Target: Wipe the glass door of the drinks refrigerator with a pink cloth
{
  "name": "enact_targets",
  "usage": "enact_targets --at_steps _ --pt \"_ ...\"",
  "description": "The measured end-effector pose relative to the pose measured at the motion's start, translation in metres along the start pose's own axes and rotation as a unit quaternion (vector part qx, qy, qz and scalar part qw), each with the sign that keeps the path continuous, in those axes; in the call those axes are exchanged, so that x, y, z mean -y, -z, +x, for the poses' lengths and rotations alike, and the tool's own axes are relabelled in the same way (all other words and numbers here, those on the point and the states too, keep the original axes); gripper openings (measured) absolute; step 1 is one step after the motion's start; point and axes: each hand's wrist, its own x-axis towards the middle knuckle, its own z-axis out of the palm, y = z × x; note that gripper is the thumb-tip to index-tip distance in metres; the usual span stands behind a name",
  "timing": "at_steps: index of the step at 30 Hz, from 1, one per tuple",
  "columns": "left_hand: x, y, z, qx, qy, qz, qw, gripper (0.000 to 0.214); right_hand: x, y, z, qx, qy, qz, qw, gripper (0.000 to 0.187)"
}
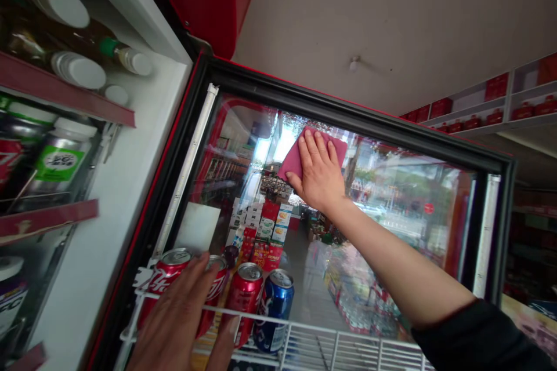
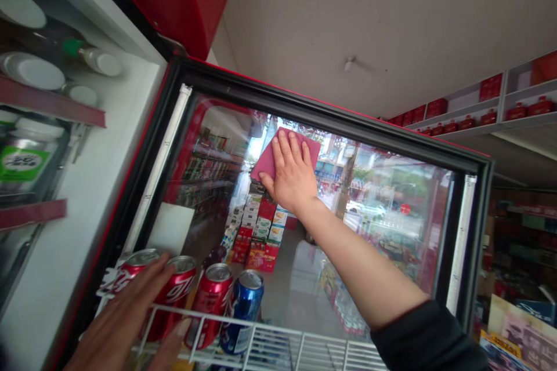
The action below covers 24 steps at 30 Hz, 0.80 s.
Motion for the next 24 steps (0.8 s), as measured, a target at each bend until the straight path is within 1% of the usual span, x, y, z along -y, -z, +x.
enact_targets --at_steps 2,5,7,10,15,18,21,24 --pt "0.007 0.003 -0.004 -0.003 -0.030 0.021 0.999 0.072 0.008 -0.001 0.002 -0.002 0.006 0.010 1.000 0.091" --pt "0.010 0.013 -0.008 0.021 -0.048 0.045 0.998 0.074 0.023 -0.003 0.004 0.002 0.023 0.025 0.999 0.091" --pt "0.006 0.021 -0.009 0.042 -0.042 0.054 0.997 0.074 0.034 -0.005 0.005 0.004 0.038 0.037 0.999 0.091" --pt "-0.001 0.032 -0.009 0.055 -0.042 0.064 0.996 0.074 0.054 -0.009 0.009 0.004 0.062 0.056 0.996 0.091" --pt "-0.008 0.045 -0.006 0.050 -0.043 0.076 0.995 0.073 0.093 -0.019 0.021 0.008 0.098 0.082 0.992 0.090" --pt "-0.008 0.048 -0.001 0.060 -0.030 0.073 0.995 0.074 0.123 -0.025 0.024 0.019 0.133 0.105 0.985 0.088" --pt "-0.004 0.045 0.010 0.066 -0.014 0.071 0.995 0.078 0.152 -0.029 0.024 0.040 0.169 0.124 0.977 0.088" --pt "-0.001 0.040 0.028 0.060 -0.002 0.070 0.996 0.082 0.168 -0.032 0.020 0.050 0.192 0.127 0.972 0.088"
